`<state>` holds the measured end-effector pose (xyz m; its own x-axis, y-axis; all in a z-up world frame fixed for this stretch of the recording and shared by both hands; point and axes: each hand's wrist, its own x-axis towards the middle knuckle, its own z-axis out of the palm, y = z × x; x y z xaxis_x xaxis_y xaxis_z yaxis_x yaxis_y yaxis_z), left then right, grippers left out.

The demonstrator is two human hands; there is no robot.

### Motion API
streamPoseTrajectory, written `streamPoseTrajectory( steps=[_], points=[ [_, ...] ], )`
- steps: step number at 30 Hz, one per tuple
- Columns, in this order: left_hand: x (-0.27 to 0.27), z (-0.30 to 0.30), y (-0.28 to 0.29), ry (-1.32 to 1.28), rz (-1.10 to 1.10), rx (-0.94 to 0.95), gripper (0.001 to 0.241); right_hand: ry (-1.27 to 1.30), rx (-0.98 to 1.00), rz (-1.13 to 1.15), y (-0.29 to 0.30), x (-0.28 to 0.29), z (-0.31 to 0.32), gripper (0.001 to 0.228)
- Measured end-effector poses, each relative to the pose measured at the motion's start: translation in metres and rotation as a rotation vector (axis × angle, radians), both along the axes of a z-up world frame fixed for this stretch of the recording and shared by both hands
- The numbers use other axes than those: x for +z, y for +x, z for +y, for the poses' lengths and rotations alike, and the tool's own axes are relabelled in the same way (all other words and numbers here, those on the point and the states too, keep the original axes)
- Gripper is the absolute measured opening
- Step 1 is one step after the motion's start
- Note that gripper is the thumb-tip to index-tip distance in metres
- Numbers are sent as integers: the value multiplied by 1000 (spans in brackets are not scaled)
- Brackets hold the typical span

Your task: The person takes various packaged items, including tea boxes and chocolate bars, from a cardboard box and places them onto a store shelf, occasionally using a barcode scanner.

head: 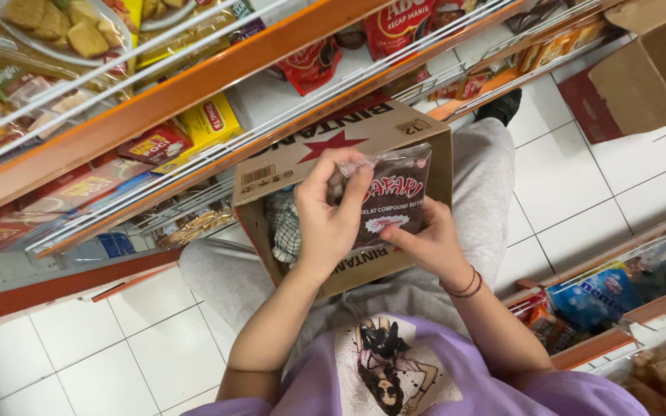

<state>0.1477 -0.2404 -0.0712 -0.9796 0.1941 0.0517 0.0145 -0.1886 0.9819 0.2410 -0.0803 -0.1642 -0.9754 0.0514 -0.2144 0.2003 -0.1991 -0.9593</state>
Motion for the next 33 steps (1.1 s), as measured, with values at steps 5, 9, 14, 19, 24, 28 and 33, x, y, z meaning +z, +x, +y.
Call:
streamPoseTrajectory(
  steps=[5, 9, 14, 19, 24, 28, 33],
  points=[
    [7, -18, -17, -141, 47, 124, 30, 91, 88, 221, -14, 24, -15, 39],
    [2, -32, -32, -105, 5, 117, 35, 157, 102, 46, -29, 36, -22, 41],
    [13, -48, -51, 37, -11, 71, 31, 226, 147, -15, -52, 51, -28, 43],
    [57, -67, -68, 142, -244, -228, 26, 312, 57, 248, -77, 64, -34, 38],
    [55, -71, -69, -308, 13, -42, 24, 185, 132, 226, -84, 66, -47, 45],
    [46, -76, -65, 107, 18, -82, 30, 57, 224, 168, -83, 77, -49, 54],
    [60, -83, -56, -101, 108, -331, 87, -91, -36, 275, -90, 104, -35, 77]
  ],
)
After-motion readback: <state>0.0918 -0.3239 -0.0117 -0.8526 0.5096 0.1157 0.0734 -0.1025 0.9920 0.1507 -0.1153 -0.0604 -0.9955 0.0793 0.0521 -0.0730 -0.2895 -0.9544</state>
